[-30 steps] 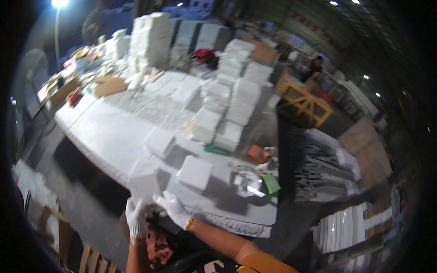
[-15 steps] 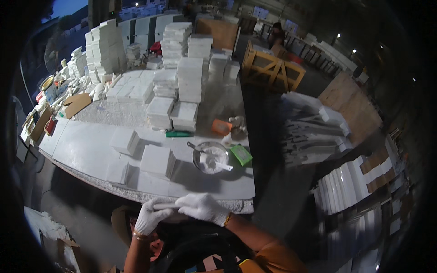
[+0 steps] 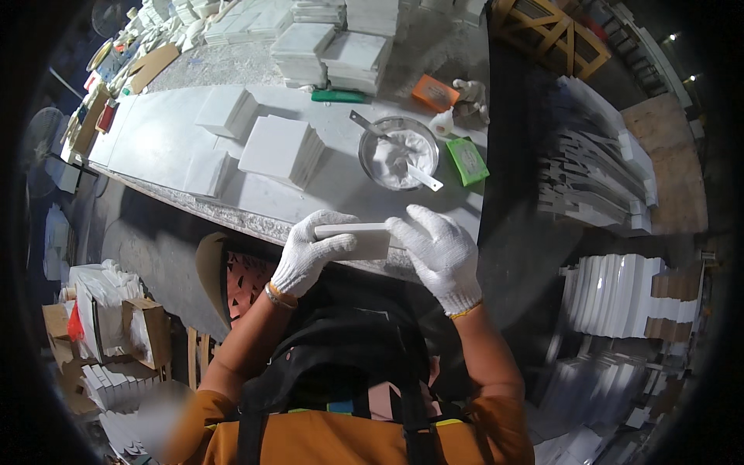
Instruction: The person repeatedly picks up small white square tiles, applies a white paste from a metal bowl using a small spatula, spreads it evenly, and stacks the tiles on a workbench. The person also uses a green block to wipe the tile edges.
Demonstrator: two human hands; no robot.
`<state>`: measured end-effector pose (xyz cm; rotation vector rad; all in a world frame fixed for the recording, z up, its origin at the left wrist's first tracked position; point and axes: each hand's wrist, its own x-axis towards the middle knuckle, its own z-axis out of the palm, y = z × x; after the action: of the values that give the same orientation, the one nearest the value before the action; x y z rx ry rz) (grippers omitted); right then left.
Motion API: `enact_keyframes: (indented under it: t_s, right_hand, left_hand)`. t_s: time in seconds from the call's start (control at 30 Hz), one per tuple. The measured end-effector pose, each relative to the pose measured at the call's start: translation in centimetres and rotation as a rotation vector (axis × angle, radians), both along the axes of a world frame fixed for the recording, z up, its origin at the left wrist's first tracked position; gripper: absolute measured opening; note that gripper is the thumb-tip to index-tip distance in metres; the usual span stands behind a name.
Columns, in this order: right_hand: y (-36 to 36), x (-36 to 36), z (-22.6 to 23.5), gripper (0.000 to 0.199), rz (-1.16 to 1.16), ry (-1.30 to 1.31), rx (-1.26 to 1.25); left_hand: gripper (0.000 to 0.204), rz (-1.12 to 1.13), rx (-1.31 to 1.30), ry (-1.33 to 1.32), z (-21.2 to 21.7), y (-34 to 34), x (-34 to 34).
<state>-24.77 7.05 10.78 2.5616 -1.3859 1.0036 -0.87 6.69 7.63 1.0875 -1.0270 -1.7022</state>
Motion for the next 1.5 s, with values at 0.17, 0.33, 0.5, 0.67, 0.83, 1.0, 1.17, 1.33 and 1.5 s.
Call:
enact_keyframes:
  t_s: [0.17, 0.33, 0.5, 0.67, 0.83, 1.0, 1.17, 1.33, 1.5]
  right_hand:
    - [0.2, -1.9, -1.3, 0.035, -0.092, -0.179, 0.092]
    - [0.4, -0.7, -0.4, 0.035, -0.113, -0.572, 0.505]
    - [-0.2, 1.6, -0.9, 0.036, -0.104, -0.711, 0.655]
    - [-0.8, 3.9, -0.7, 0.037, -0.094, -0.534, 0.554]
    - [-0.7, 4.5, -0.5, 0.029, -0.155, -0.621, 0.638]
    - [-0.7, 4.2, 0.1, 0.026, -0.194, -0.716, 0.758]
    - [-1.1, 3.6, 0.8, 0.024, -0.212, -0.832, 0.811]
    - [-2.9, 0.3, -0.3, 0.021, -0.282, -0.48, 0.307]
    - [-5.9, -2.2, -0.8, 0.027, -0.445, 0.042, 0.215]
  left_hand:
    - [0.037, -0.012, -0.034, -0.032, -0.6, -0.5, -0.5]
    - [0.038, 0.004, -0.021, -0.044, -1.2, -0.7, -0.5]
    - [0.034, 0.026, -0.028, 0.005, -1.5, -0.2, -0.3]
    - [0.035, 0.022, -0.075, -0.023, -2.2, -0.1, -0.1]
    - [0.035, 0.015, -0.025, -0.034, -1.7, -0.1, 0.3]
    - [0.035, 0.053, 0.1, 0.17, -2.1, -0.1, 0.4]
    - [0.036, 0.097, 0.164, 0.271, -3.4, -0.4, 0.5]
    - [0.036, 0.097, 0.24, 0.378, -3.7, -0.9, 0.0]
    - [0.036, 0.08, 0.27, 0.362, -3.9, -2.0, -0.2]
